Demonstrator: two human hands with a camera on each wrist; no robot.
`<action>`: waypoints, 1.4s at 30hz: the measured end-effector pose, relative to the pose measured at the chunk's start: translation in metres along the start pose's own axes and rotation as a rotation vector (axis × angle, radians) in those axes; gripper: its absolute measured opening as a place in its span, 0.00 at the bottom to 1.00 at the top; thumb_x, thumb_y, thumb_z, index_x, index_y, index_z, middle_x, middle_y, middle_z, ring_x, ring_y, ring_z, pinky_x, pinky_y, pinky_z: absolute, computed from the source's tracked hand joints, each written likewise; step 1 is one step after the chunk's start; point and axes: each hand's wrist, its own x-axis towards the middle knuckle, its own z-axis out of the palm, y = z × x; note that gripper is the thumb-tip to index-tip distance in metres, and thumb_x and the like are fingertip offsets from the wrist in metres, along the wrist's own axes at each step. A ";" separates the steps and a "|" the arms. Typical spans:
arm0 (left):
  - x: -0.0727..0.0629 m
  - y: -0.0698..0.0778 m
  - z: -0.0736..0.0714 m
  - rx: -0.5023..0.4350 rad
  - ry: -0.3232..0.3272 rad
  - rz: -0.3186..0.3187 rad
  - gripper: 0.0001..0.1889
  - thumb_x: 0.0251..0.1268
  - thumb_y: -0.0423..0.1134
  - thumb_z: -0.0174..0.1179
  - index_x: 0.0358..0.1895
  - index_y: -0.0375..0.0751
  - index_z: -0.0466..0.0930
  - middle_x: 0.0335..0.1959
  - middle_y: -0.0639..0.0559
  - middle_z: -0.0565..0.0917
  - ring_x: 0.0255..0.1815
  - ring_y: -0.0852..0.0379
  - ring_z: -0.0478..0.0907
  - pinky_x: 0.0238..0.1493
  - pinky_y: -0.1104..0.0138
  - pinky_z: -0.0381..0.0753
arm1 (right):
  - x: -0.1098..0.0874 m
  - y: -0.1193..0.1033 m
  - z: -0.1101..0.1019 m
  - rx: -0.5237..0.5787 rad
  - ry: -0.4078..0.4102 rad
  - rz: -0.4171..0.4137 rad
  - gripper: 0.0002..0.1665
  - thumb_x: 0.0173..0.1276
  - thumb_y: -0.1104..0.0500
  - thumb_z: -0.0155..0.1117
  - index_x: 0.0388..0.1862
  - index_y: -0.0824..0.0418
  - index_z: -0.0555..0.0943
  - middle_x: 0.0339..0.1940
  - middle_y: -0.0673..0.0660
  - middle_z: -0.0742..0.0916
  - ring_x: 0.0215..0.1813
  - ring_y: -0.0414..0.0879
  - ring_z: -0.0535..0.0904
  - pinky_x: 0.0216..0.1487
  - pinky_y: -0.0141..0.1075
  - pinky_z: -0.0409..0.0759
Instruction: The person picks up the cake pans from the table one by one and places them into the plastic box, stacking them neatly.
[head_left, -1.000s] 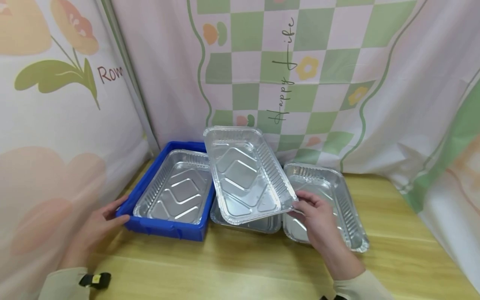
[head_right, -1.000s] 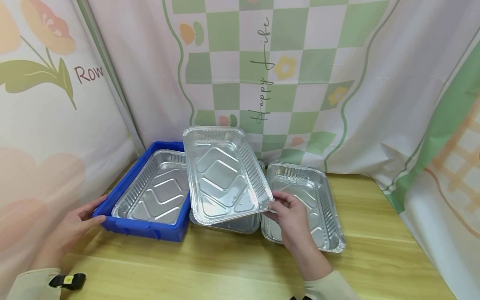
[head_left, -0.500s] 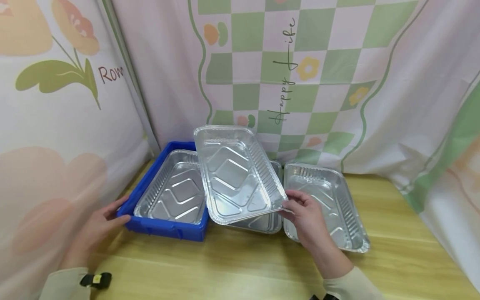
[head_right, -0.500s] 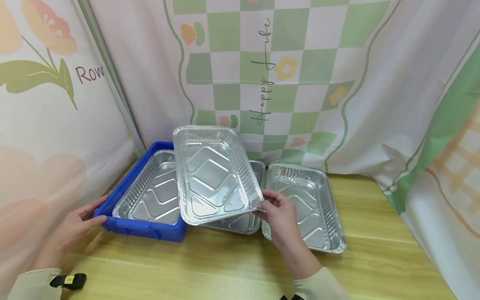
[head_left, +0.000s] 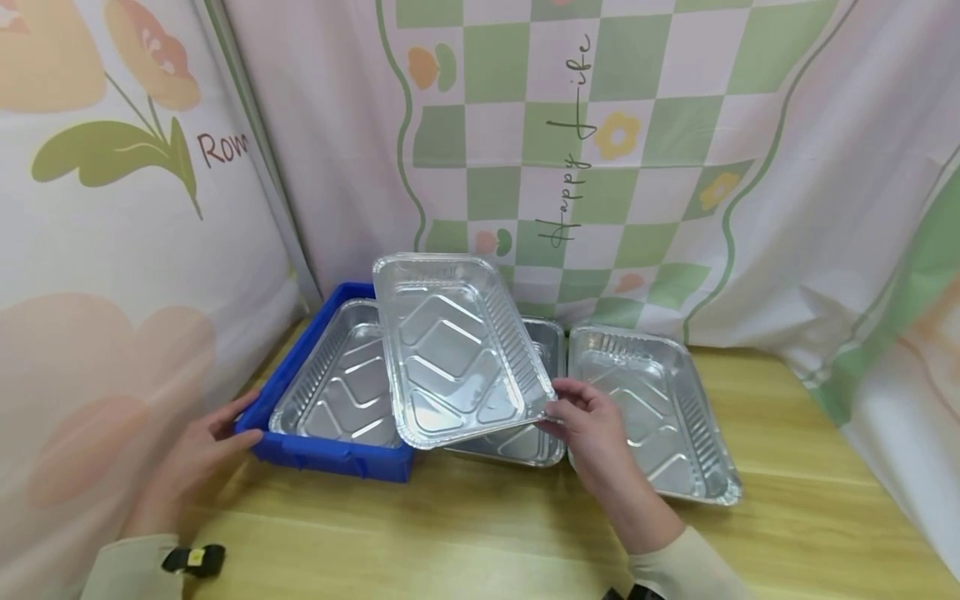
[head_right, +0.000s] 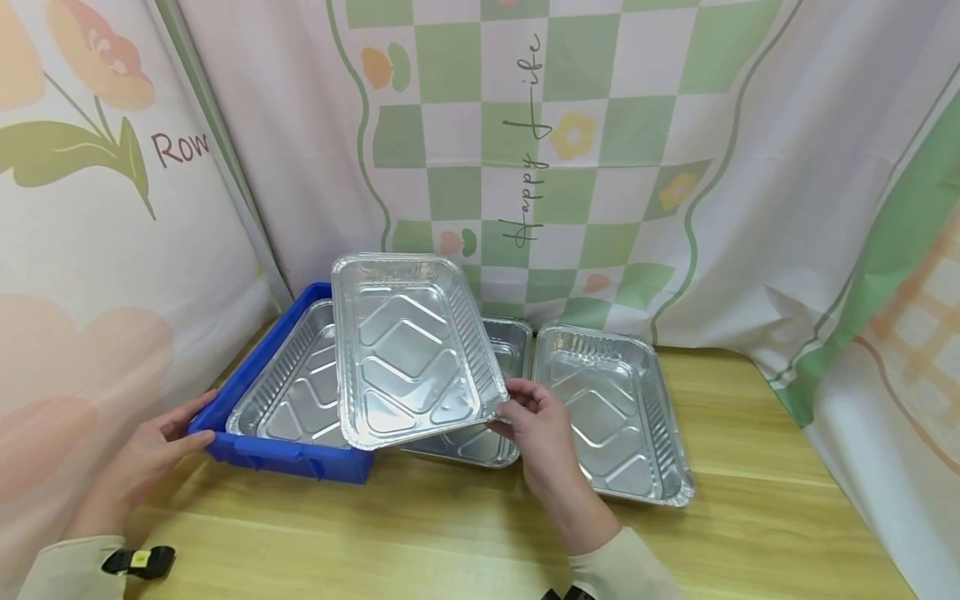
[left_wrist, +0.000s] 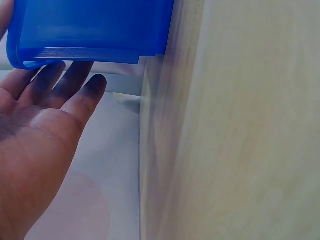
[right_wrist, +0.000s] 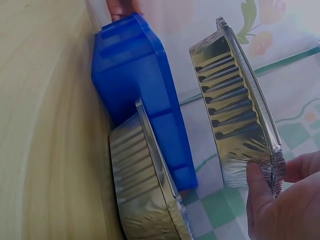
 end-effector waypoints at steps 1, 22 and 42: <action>0.000 0.001 0.000 -0.002 0.003 -0.001 0.34 0.69 0.41 0.62 0.74 0.35 0.60 0.64 0.28 0.70 0.49 0.79 0.71 0.46 0.80 0.74 | 0.000 0.001 0.001 0.004 -0.003 0.000 0.23 0.61 0.79 0.55 0.56 0.78 0.68 0.42 0.61 0.79 0.42 0.48 0.79 0.48 0.42 0.83; 0.000 0.004 0.000 -0.028 0.003 0.019 0.34 0.68 0.37 0.62 0.73 0.32 0.60 0.65 0.28 0.69 0.49 0.79 0.71 0.46 0.81 0.72 | 0.001 0.014 0.030 0.043 -0.039 -0.009 0.26 0.60 0.79 0.55 0.59 0.77 0.68 0.48 0.67 0.78 0.47 0.53 0.78 0.50 0.46 0.83; 0.000 0.003 -0.002 -0.016 -0.006 -0.004 0.35 0.69 0.39 0.63 0.74 0.35 0.59 0.65 0.29 0.70 0.49 0.79 0.70 0.46 0.79 0.73 | 0.000 0.027 0.064 0.088 -0.052 -0.013 0.25 0.57 0.78 0.57 0.55 0.76 0.70 0.44 0.64 0.77 0.45 0.51 0.77 0.46 0.44 0.84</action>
